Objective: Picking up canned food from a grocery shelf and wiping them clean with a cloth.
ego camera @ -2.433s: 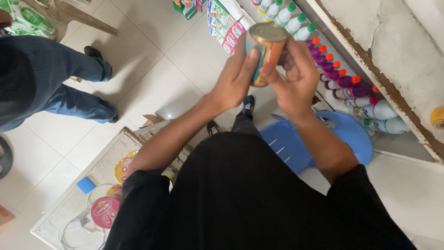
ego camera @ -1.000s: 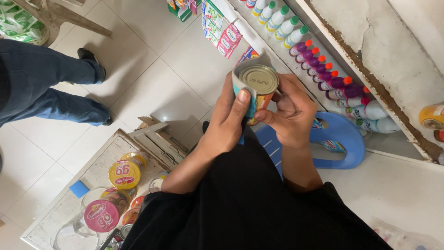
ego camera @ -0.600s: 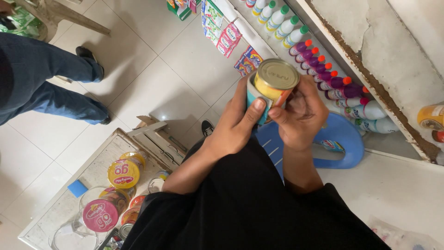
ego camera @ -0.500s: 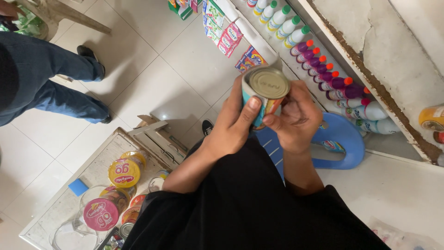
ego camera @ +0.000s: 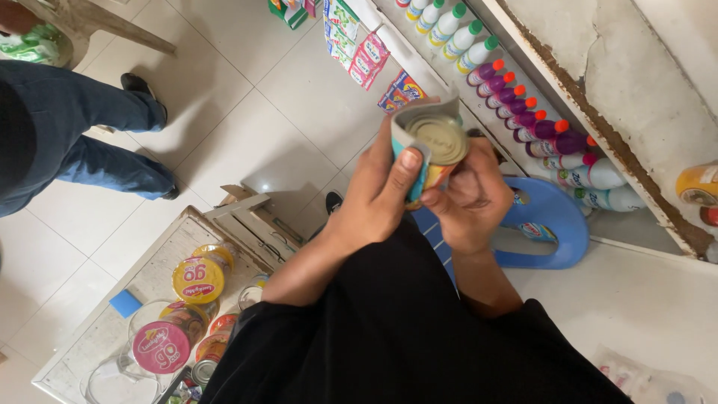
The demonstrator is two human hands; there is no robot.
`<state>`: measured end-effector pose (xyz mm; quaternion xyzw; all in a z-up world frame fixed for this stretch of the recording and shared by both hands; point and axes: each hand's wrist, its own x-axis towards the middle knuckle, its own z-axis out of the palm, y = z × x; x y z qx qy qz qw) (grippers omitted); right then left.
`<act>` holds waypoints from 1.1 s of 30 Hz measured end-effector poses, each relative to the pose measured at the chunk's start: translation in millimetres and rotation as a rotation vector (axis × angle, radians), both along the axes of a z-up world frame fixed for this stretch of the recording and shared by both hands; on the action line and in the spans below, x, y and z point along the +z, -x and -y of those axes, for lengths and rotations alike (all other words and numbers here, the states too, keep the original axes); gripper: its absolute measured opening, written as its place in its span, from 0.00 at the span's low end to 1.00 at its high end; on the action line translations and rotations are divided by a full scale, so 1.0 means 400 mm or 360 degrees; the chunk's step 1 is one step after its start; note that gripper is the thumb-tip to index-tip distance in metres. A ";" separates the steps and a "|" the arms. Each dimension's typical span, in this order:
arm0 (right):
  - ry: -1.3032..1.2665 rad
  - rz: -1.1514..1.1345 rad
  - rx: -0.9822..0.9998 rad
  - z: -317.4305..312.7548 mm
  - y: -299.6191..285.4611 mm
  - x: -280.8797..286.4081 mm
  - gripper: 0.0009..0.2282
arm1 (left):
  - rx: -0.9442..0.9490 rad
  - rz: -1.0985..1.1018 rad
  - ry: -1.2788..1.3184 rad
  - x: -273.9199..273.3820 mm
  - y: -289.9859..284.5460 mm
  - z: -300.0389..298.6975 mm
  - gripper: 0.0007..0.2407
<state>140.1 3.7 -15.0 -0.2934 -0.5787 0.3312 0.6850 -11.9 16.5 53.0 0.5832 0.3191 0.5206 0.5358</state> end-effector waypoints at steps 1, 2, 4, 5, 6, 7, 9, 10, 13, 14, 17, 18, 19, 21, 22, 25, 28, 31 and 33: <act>0.0032 -0.0002 0.0017 0.007 0.007 0.000 0.26 | 0.0027 0.0008 -0.0029 0.005 0.002 -0.005 0.22; 0.0034 -0.0002 0.0012 0.007 0.005 0.006 0.26 | 0.0023 0.0008 -0.0027 -0.002 -0.001 -0.008 0.22; 0.0019 0.0067 -0.0041 0.008 0.002 0.018 0.28 | 0.0027 0.0002 -0.0038 -0.017 -0.007 -0.014 0.23; 0.0023 0.0065 -0.0044 0.005 -0.002 0.022 0.28 | 0.0024 0.0000 -0.0034 -0.023 -0.015 -0.004 0.23; -0.0037 0.0069 -0.0112 0.001 -0.006 0.027 0.28 | 0.0027 -0.0005 -0.0030 -0.028 -0.023 0.006 0.23; -0.0102 0.0077 -0.0181 -0.005 -0.010 0.032 0.28 | 0.0029 -0.0007 -0.0030 -0.034 -0.031 0.014 0.24; -0.0116 0.0036 -0.0234 -0.003 -0.018 0.005 0.27 | 0.0033 -0.0085 -0.0073 -0.010 -0.031 0.009 0.23; -0.0129 -0.0006 -0.0283 -0.002 -0.021 -0.008 0.27 | 0.0042 -0.0165 -0.0114 0.001 -0.031 0.007 0.23; -0.0088 0.0061 -0.0216 0.005 -0.002 -0.005 0.25 | 0.0105 -0.0279 -0.0162 0.021 -0.016 -0.002 0.23; -0.0087 0.0061 -0.0214 0.007 0.001 -0.005 0.25 | 0.0107 -0.0279 -0.0161 0.016 -0.013 -0.004 0.23; -0.0069 0.0093 -0.0116 0.004 -0.009 -0.004 0.27 | 0.0141 -0.0192 -0.0155 0.005 -0.015 -0.011 0.24; -0.0101 0.0137 -0.0162 -0.001 -0.022 -0.004 0.27 | 0.0117 -0.0153 -0.0148 0.002 -0.020 -0.013 0.25; -0.0131 0.0178 -0.0208 -0.005 -0.033 -0.004 0.28 | 0.0093 -0.0116 -0.0139 -0.001 -0.023 -0.014 0.26; -0.0164 0.0187 -0.0260 -0.021 -0.029 0.008 0.27 | 0.0075 -0.0229 -0.0158 0.008 -0.027 -0.010 0.26; -0.0197 0.0200 -0.0320 -0.030 -0.029 0.014 0.26 | 0.0051 -0.0339 -0.0175 0.013 -0.029 -0.009 0.26; -0.0134 0.0117 -0.0145 -0.038 -0.037 -0.003 0.23 | 0.0041 -0.0453 -0.0147 -0.024 -0.034 -0.024 0.27; -0.0074 0.0007 -0.0019 -0.021 -0.045 -0.041 0.22 | 0.0030 -0.0194 -0.0043 -0.028 -0.024 -0.021 0.25; -0.0082 -0.0127 0.0102 -0.018 -0.022 -0.047 0.23 | 0.0028 -0.0095 0.0018 -0.015 -0.016 -0.007 0.24; -0.0127 -0.0054 0.0043 -0.025 0.007 -0.027 0.23 | 0.0086 -0.0106 0.0025 -0.020 -0.014 0.009 0.24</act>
